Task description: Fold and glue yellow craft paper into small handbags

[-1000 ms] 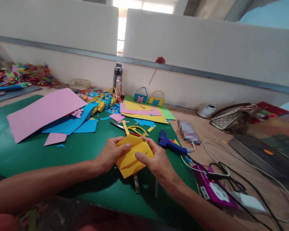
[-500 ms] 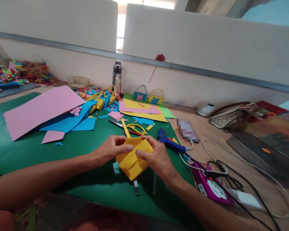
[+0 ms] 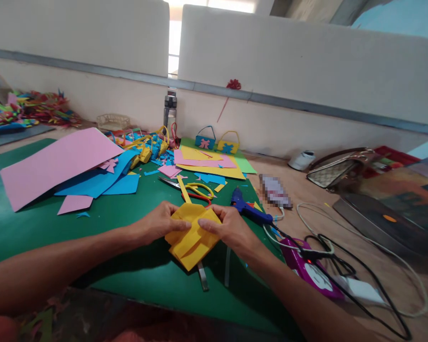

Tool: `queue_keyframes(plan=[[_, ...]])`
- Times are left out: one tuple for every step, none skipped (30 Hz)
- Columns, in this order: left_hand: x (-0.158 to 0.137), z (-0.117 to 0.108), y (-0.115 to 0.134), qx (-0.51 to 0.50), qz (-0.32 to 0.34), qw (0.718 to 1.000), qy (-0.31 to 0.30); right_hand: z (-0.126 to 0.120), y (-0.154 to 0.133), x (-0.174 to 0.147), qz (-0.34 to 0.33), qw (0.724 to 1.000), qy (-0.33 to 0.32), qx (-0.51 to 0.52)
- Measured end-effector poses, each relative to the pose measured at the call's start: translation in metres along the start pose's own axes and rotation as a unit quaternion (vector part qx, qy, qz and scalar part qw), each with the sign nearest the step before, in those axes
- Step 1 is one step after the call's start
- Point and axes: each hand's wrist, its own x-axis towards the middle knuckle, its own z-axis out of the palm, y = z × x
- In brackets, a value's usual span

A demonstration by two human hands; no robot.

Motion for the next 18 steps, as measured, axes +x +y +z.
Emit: queue_keyframes(plan=[[-0.0008, 0.0001, 0.0008, 0.007, -0.005, 1.0, -0.006, -0.0014, 0.0003, 0.0009, 0.002, 1.0, 0.002, -0.004], [-0.0016, 0.0003, 0.0014, 0.014, -0.011, 1.0, -0.014, -0.0027, 0.0007, 0.0017, 0.004, 1.0, 0.006, -0.01], [-0.0023, 0.0005, 0.0017, 0.02, -0.018, 0.999, -0.025, -0.0038, 0.0008, 0.0022, 0.005, 1.0, 0.007, -0.02], [-0.0029, 0.0007, 0.0018, 0.024, -0.023, 0.999, -0.036, -0.0047, 0.0009, 0.0024, 0.008, 0.999, 0.004, -0.036], [-0.0035, 0.0009, 0.0017, 0.027, -0.026, 0.998, -0.045, -0.0053, 0.0006, 0.0024, 0.011, 0.998, -0.001, -0.055], [-0.0038, 0.0009, 0.0015, 0.029, -0.028, 0.998, -0.053, -0.0058, 0.0002, 0.0021, 0.012, 0.997, -0.006, -0.075], [-0.004, 0.0009, 0.0012, 0.031, -0.029, 0.997, -0.058, -0.0062, -0.0005, 0.0018, 0.011, 0.995, -0.009, -0.094], [-0.004, 0.0006, 0.0008, 0.033, -0.029, 0.997, -0.062, -0.0066, -0.0012, 0.0015, 0.005, 0.994, -0.011, -0.112], [-0.004, 0.0003, 0.0005, 0.035, -0.03, 0.997, -0.065, -0.0071, -0.0018, 0.0014, -0.005, 0.992, -0.009, -0.127], [-0.0038, -0.0002, 0.0002, 0.034, -0.034, 0.997, -0.068, -0.0077, -0.0022, 0.0015, -0.016, 0.99, -0.005, -0.137], [-0.0035, -0.0007, -0.0001, 0.032, -0.038, 0.996, -0.071, -0.0085, -0.0023, 0.0021, -0.028, 0.989, 0.002, -0.144], [-0.0033, -0.0012, -0.0003, 0.029, -0.042, 0.996, -0.073, -0.0094, -0.0022, 0.0029, -0.039, 0.988, 0.011, -0.149], [-0.003, -0.0016, -0.0004, 0.026, -0.045, 0.996, -0.075, -0.0102, -0.002, 0.004, -0.05, 0.987, 0.023, -0.15], [-0.0028, -0.0018, -0.0004, 0.024, -0.046, 0.996, -0.076, -0.0109, -0.0017, 0.0051, -0.06, 0.987, 0.035, -0.145], [-0.0026, -0.0018, -0.0003, 0.023, -0.043, 0.996, -0.076, -0.0113, -0.0014, 0.0062, -0.068, 0.988, 0.044, -0.135], [-0.0024, -0.0015, -0.0002, 0.024, -0.037, 0.996, -0.077, -0.0112, -0.0012, 0.0068, -0.073, 0.989, 0.047, -0.122], [-0.0022, -0.0011, -0.0002, 0.028, -0.027, 0.996, -0.078, -0.0106, -0.0011, 0.0068, -0.069, 0.991, 0.039, -0.105], [-0.002, -0.0004, -0.0003, 0.034, -0.015, 0.996, -0.079, -0.0095, -0.0011, 0.0062, -0.058, 0.994, 0.021, -0.089]])
